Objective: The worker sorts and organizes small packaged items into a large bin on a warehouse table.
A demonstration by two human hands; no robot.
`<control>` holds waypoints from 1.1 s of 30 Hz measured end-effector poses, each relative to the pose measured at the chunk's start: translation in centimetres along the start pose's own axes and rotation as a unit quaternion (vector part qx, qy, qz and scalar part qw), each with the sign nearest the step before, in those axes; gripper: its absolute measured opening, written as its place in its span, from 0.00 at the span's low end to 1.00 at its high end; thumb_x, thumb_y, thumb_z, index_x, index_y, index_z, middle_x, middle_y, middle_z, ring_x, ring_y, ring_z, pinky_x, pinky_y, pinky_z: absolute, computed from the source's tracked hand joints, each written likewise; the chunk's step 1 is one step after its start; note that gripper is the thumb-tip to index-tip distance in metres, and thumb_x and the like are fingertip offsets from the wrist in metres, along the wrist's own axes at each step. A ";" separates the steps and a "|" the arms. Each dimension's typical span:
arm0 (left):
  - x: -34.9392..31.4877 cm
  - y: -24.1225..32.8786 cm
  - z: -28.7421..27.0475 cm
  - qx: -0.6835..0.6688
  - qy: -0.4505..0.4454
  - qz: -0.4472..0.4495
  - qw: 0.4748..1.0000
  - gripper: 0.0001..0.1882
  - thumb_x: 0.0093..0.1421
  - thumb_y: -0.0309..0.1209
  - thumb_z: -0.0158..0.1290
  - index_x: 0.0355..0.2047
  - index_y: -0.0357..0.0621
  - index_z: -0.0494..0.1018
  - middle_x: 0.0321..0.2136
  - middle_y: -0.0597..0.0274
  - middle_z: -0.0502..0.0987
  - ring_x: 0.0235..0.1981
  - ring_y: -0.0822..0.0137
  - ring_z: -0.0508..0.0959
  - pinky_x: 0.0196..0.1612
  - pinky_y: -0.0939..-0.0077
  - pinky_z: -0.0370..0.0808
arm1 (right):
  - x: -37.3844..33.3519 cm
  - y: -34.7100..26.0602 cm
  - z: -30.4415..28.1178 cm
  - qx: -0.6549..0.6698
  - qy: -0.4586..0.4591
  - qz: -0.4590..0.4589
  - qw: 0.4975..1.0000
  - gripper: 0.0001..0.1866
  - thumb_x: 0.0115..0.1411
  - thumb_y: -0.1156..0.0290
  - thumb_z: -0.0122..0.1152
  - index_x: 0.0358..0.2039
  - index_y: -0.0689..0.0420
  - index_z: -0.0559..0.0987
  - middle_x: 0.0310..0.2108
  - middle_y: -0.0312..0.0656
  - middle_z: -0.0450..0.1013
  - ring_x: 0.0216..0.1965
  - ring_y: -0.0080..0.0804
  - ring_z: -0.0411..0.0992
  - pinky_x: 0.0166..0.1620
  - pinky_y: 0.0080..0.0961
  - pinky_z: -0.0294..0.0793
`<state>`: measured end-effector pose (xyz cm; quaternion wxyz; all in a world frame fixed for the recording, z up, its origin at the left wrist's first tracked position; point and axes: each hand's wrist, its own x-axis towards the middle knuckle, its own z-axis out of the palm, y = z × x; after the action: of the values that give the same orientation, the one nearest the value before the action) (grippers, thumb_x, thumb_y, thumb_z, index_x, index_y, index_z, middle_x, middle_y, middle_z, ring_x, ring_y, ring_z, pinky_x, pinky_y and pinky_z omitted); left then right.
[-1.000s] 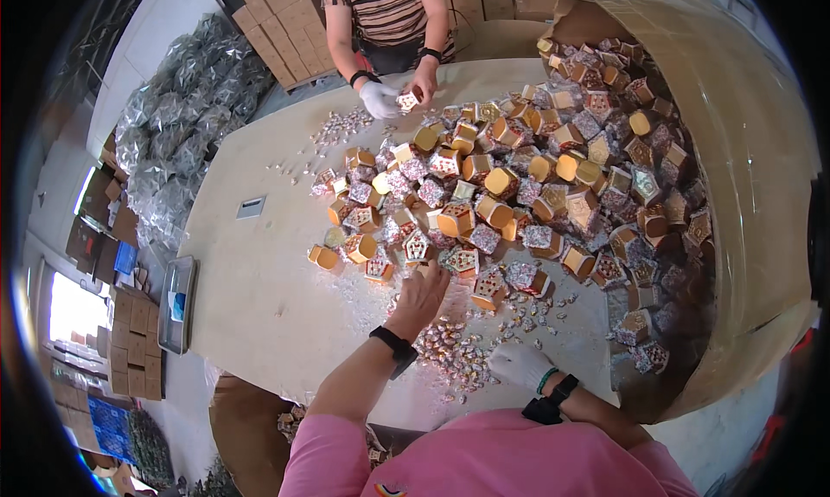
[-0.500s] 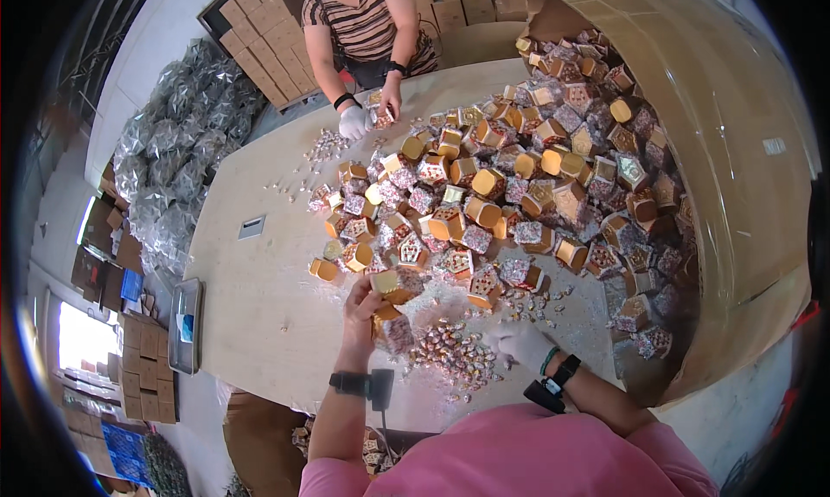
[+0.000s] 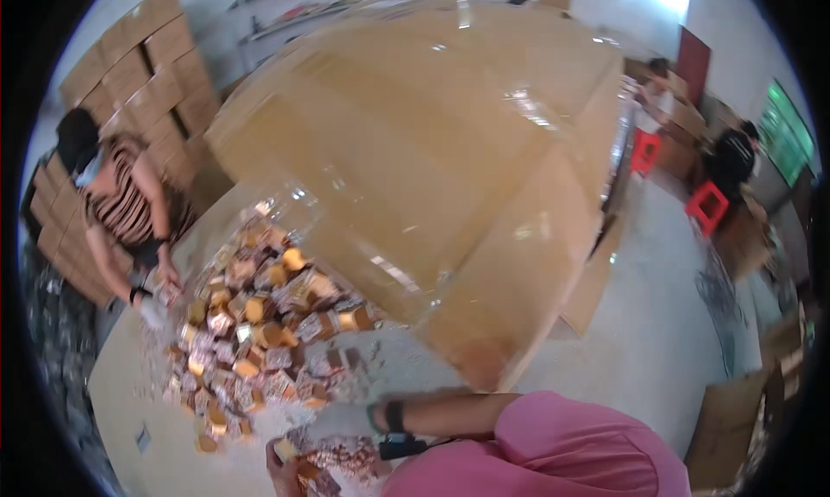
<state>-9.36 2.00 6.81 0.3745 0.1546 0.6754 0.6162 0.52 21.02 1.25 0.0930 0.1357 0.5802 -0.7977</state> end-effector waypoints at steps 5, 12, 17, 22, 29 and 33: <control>0.9 0.3 0.3 0.250 -0.043 -0.005 0.967 0.25 0.54 0.23 0.56 0.52 0.42 0.63 0.33 0.59 0.74 0.28 0.67 0.76 0.28 0.73 0.77 | -1.9 0.5 -0.3 0.037 0.035 -0.028 0.998 0.17 0.58 0.56 0.57 0.20 0.54 0.72 0.15 0.30 0.64 0.10 0.19 0.59 0.11 0.17 0.59; 0.8 -0.1 1.5 0.245 -0.053 0.050 0.967 0.25 0.54 0.30 0.56 0.52 0.40 0.64 0.36 0.57 0.74 0.32 0.64 0.77 0.31 0.72 0.77 | -6.8 -3.3 0.7 0.097 0.030 0.066 0.993 0.22 0.59 0.48 0.57 0.20 0.53 0.71 0.13 0.29 0.59 0.09 0.18 0.54 0.11 0.18 0.55; 0.7 -0.7 1.0 0.157 -0.044 0.085 0.983 0.26 0.54 0.35 0.55 0.51 0.39 0.64 0.38 0.56 0.75 0.35 0.62 0.77 0.34 0.71 0.77 | -8.1 -3.9 2.6 0.204 0.089 0.024 0.975 0.25 0.58 0.45 0.58 0.21 0.55 0.73 0.12 0.30 0.59 0.10 0.19 0.56 0.13 0.18 0.53; 0.2 -3.0 -0.7 -0.023 -0.076 0.120 0.990 0.27 0.54 0.40 0.55 0.51 0.38 0.65 0.40 0.55 0.75 0.38 0.60 0.78 0.36 0.70 0.77 | -7.2 -2.6 3.6 0.313 0.046 -0.025 0.948 0.21 0.59 0.48 0.59 0.29 0.55 0.76 0.12 0.29 0.59 0.10 0.17 0.52 0.14 0.19 0.48; -1.4 -3.3 0.1 -0.288 0.003 -0.020 0.957 0.26 0.68 0.51 0.36 0.52 0.44 0.67 0.40 0.59 0.76 0.38 0.66 0.77 0.41 0.68 0.77 | -3.9 -1.1 4.1 0.441 -0.065 -0.088 0.891 0.20 0.65 0.55 0.50 0.18 0.50 0.64 0.13 0.28 0.56 0.12 0.18 0.52 0.19 0.19 0.53; 0.5 -3.8 -0.1 -0.456 0.083 -0.028 0.886 0.26 0.67 0.55 0.35 0.47 0.49 0.70 0.33 0.64 0.76 0.31 0.67 0.77 0.34 0.66 0.78 | -5.3 -5.8 4.3 0.278 -0.021 -0.143 0.950 0.16 0.63 0.66 0.50 0.18 0.54 0.66 0.19 0.31 0.59 0.17 0.18 0.55 0.21 0.16 0.54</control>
<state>-8.80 1.52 3.01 0.3634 -0.1041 0.3527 0.8560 3.33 18.70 9.48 -0.0516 0.0547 0.3470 -0.9349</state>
